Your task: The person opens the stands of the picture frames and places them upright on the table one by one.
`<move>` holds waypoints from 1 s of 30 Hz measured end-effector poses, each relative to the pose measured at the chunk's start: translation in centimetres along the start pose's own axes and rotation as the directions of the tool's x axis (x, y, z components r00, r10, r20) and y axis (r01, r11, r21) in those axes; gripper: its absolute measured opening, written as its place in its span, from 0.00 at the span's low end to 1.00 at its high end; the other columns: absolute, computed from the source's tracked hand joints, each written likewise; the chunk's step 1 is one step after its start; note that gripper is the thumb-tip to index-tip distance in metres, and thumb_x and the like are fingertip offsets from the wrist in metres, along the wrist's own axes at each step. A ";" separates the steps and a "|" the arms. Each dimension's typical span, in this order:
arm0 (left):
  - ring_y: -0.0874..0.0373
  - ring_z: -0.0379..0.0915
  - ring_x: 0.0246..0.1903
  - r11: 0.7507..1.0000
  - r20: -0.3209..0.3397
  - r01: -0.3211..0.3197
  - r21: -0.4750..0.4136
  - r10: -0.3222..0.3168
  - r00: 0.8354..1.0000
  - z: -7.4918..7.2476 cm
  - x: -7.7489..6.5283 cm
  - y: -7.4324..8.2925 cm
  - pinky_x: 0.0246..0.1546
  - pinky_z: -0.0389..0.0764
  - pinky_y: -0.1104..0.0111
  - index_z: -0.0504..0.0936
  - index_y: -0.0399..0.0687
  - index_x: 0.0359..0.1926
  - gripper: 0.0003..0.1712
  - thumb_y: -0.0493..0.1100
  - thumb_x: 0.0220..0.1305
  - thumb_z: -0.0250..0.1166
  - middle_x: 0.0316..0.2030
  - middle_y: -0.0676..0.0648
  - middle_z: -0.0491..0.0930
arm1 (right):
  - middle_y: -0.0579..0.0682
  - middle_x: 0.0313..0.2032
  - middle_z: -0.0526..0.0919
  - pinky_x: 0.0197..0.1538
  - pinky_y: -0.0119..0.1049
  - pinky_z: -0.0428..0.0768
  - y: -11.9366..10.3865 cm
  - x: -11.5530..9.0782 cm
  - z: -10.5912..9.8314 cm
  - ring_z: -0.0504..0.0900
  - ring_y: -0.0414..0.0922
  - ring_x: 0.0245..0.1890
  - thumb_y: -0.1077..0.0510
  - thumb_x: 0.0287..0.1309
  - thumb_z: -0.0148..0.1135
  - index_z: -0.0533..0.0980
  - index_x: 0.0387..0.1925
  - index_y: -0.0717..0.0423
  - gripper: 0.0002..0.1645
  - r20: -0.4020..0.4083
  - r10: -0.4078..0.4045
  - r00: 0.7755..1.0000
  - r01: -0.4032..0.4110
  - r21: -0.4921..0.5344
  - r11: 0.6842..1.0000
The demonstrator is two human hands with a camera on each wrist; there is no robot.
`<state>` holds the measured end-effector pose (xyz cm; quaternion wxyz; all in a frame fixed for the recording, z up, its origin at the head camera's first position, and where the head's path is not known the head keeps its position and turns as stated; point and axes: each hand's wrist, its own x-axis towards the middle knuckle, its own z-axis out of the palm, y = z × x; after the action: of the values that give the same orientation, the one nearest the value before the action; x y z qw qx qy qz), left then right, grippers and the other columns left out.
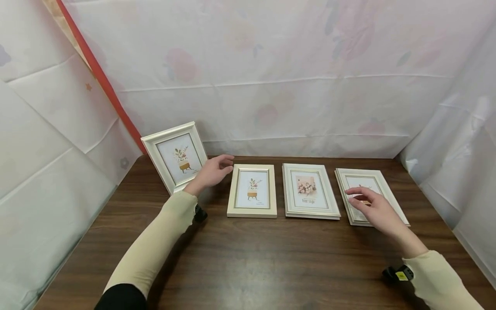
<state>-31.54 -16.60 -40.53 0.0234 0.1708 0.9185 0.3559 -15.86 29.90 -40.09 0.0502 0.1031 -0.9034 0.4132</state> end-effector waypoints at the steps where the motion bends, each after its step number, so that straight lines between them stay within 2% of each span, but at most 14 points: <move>1: 0.45 0.76 0.53 1.000 -0.001 0.006 0.028 -0.006 1.000 0.2 0.2 -0.1 0.54 0.74 0.50 0.73 0.45 0.67 0.24 0.44 0.74 0.58 0.57 0.42 0.79 | 0.61 0.52 0.80 0.41 0.29 0.76 -0.2 -0.1 0.3 0.77 0.32 0.43 0.59 0.71 0.58 0.76 0.56 0.63 0.17 0.001 -0.021 1.000 0.021 -0.007 1.000; 5: 0.43 0.73 0.57 0.995 0.024 0.028 0.097 -0.031 0.999 0.9 0.7 0.3 0.57 0.72 0.49 0.73 0.44 0.67 0.24 0.45 0.73 0.57 0.59 0.41 0.78 | 0.57 0.50 0.82 0.42 0.29 0.78 -1.2 -0.5 1.4 0.78 0.36 0.44 0.62 0.69 0.60 0.78 0.54 0.61 0.14 0.028 -0.084 0.996 0.084 -0.021 0.996; 9: 0.43 0.72 0.59 0.989 0.049 0.087 0.117 -0.093 0.994 1.2 1.1 0.7 0.58 0.72 0.49 0.72 0.44 0.67 0.25 0.46 0.73 0.58 0.59 0.40 0.77 | 0.54 0.47 0.82 0.40 0.33 0.80 -2.2 -0.9 2.5 0.79 0.38 0.40 0.62 0.68 0.61 0.79 0.52 0.59 0.13 0.076 -0.115 0.990 0.116 -0.014 0.993; 15: 0.45 0.73 0.55 0.976 0.109 0.162 0.145 -0.178 0.978 1.8 2.3 0.3 0.55 0.74 0.52 0.71 0.46 0.68 0.28 0.50 0.72 0.59 0.58 0.41 0.76 | 0.47 0.46 0.82 0.43 0.36 0.79 -3.0 -1.3 3.8 0.80 0.41 0.42 0.60 0.68 0.62 0.80 0.49 0.54 0.10 0.136 -0.133 0.982 0.137 -0.018 0.990; 18: 0.47 0.75 0.49 0.971 0.126 0.196 0.139 -0.214 0.969 2.0 2.8 -0.1 0.51 0.76 0.54 0.69 0.44 0.69 0.31 0.52 0.70 0.61 0.56 0.40 0.77 | 0.44 0.46 0.83 0.44 0.37 0.79 -3.0 -1.2 4.4 0.80 0.41 0.43 0.59 0.68 0.62 0.80 0.48 0.51 0.09 0.161 -0.143 0.976 0.150 -0.029 0.988; 22: 0.50 0.80 0.39 0.956 0.155 0.270 0.115 -0.285 0.946 2.2 3.3 -0.3 0.41 0.80 0.60 0.68 0.41 0.69 0.38 0.56 0.66 0.65 0.52 0.40 0.78 | 0.44 0.45 0.83 0.45 0.38 0.79 -2.7 -1.1 5.0 0.80 0.39 0.43 0.60 0.67 0.63 0.80 0.48 0.51 0.09 0.184 -0.170 0.968 0.176 -0.015 0.984; 25: 0.51 0.81 0.34 0.947 0.169 0.309 0.083 -0.319 0.932 2.2 3.4 -0.1 0.36 0.82 0.63 0.69 0.41 0.67 0.38 0.55 0.63 0.69 0.48 0.41 0.79 | 0.45 0.45 0.83 0.46 0.38 0.79 -2.5 -1.1 5.3 0.80 0.39 0.43 0.60 0.67 0.63 0.80 0.48 0.52 0.09 0.196 -0.183 0.963 0.186 0.006 0.983; 30: 0.51 0.81 0.34 0.945 0.137 0.325 0.036 -0.327 0.935 2.0 3.2 0.3 0.35 0.83 0.63 0.72 0.41 0.60 0.33 0.50 0.60 0.73 0.47 0.42 0.78 | 0.45 0.45 0.83 0.46 0.37 0.79 -2.5 -1.2 5.5 0.80 0.37 0.43 0.59 0.68 0.63 0.80 0.48 0.51 0.09 0.210 -0.180 0.961 0.183 0.007 0.983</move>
<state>-34.12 -14.00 -41.57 0.1457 0.0409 0.9323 0.3283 -14.20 24.34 -42.03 -0.0073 0.2281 -0.8930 0.3879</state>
